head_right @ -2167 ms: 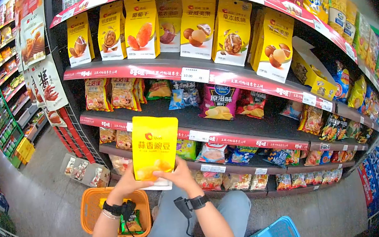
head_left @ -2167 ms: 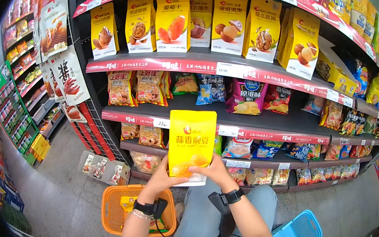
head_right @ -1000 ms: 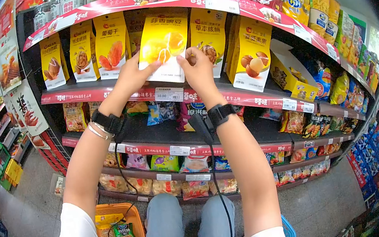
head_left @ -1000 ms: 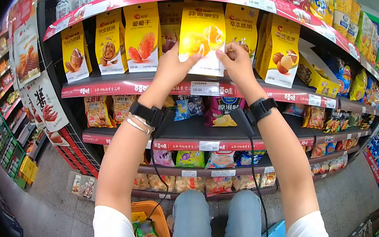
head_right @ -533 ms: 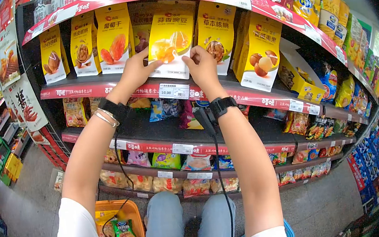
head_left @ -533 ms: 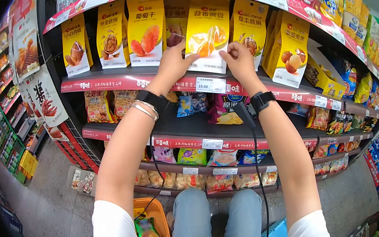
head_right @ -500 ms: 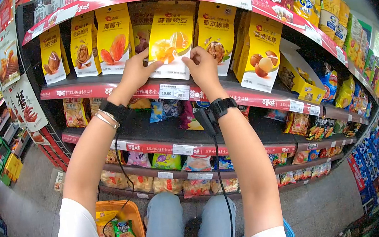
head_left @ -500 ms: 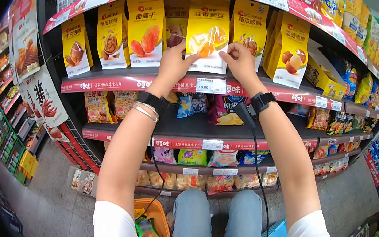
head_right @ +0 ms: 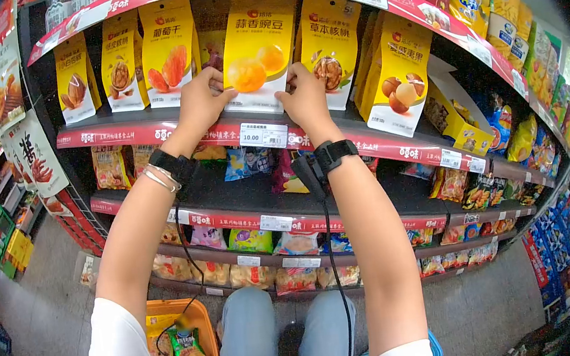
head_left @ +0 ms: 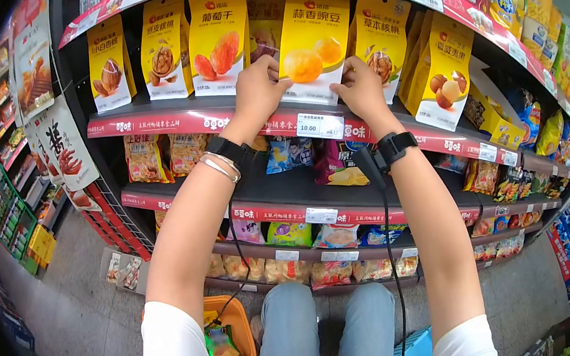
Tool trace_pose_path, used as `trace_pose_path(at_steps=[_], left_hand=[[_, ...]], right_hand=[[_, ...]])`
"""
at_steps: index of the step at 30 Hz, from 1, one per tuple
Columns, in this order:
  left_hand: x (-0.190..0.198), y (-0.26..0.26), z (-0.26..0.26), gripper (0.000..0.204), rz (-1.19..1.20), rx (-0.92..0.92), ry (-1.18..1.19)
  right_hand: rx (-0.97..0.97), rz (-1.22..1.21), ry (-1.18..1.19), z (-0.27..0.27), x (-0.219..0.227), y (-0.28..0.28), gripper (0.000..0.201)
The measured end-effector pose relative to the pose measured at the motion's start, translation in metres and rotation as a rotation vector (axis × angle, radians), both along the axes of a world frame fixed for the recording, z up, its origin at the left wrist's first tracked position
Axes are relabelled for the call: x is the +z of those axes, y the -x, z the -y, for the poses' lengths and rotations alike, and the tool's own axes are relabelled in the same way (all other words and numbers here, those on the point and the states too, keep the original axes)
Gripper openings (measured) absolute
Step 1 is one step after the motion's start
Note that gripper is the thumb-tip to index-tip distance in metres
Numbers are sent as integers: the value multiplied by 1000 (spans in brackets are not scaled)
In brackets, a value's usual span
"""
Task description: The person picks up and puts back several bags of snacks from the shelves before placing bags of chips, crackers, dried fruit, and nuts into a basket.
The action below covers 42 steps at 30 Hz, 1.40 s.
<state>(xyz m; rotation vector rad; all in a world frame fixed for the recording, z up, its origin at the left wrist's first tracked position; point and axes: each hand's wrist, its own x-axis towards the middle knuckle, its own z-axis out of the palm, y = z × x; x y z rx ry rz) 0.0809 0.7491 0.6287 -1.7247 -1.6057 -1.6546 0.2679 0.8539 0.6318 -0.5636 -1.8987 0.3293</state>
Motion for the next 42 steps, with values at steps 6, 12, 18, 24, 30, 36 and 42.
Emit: trace_pose_path(at_steps=[6, 12, 18, 24, 30, 36, 42], left_hand=[[-7, 4, 15, 37, -53, 77, -103], [-34, 16, 67, 21, -143, 278, -203], [-116, 35, 157, 17, 75, 313, 105], [-271, 66, 251, 18, 324, 463, 442], [-431, 80, 362, 18, 523, 634, 716], [-529, 82, 413, 23, 704, 765, 971], [-597, 102, 406, 27, 683, 744, 969]], right_hand=[[-186, -143, -62, 48, 2, -1, 34], [-112, -272, -177, 97, -21, 21, 24], [213, -206, 57, 185, -93, 74, 19], [485, 35, 518, 254, -244, 143, 17], [635, 260, 913, 323, -384, 176, 18], [572, 493, 923, 371, -503, 199, 23], [555, 532, 1763, 384, -555, 195, 15]])
